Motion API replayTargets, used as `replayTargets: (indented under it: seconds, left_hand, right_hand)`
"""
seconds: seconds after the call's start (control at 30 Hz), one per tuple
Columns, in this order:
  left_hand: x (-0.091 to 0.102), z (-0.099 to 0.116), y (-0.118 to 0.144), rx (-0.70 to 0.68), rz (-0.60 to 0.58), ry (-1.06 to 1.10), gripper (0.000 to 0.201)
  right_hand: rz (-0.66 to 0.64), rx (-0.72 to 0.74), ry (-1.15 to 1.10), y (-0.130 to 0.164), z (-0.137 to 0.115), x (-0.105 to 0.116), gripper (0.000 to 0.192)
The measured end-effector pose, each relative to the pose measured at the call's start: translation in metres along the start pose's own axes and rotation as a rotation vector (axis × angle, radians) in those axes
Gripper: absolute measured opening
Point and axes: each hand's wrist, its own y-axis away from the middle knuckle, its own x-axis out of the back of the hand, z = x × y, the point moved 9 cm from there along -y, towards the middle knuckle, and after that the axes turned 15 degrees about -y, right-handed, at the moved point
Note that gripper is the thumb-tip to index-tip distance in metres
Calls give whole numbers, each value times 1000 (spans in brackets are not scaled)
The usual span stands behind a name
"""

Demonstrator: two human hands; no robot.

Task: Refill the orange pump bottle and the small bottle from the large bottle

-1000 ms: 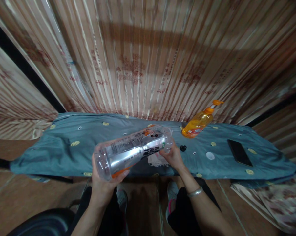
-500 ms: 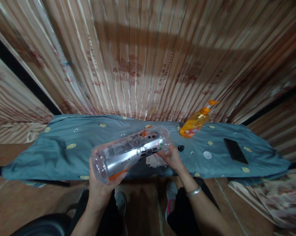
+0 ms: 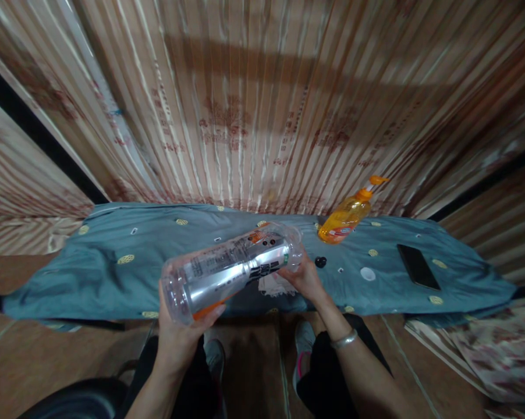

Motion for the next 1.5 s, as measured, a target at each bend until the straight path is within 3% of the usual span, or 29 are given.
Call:
replayTargets:
  seconds: [0.1,0.37,0.57,0.77,1.3,1.5]
  left_hand:
    - [3,0,0,-11,29,-37,77]
    - [-2,-16,5,152,-1,43,76]
    - [1,-10,4,87,13,29,76]
    - [-4,-23,8,174,-13,99,81]
    - [-3,-6,3,118,-36,-3,75]
    - [-1,-11,7,147,-26,-62,72]
  right_hand:
    - [-14,-34,9,-1,1,-1,89]
    - [-1,-54,44,-1,-3,0,88]
    - [-7,-33,38,0,-5,-1,87]
    - [-4,-4,39,0,-3,-1,86]
    - [1,-12,29,0,-11,-1,79]
    - [8,-29,33,0,-11,0,80]
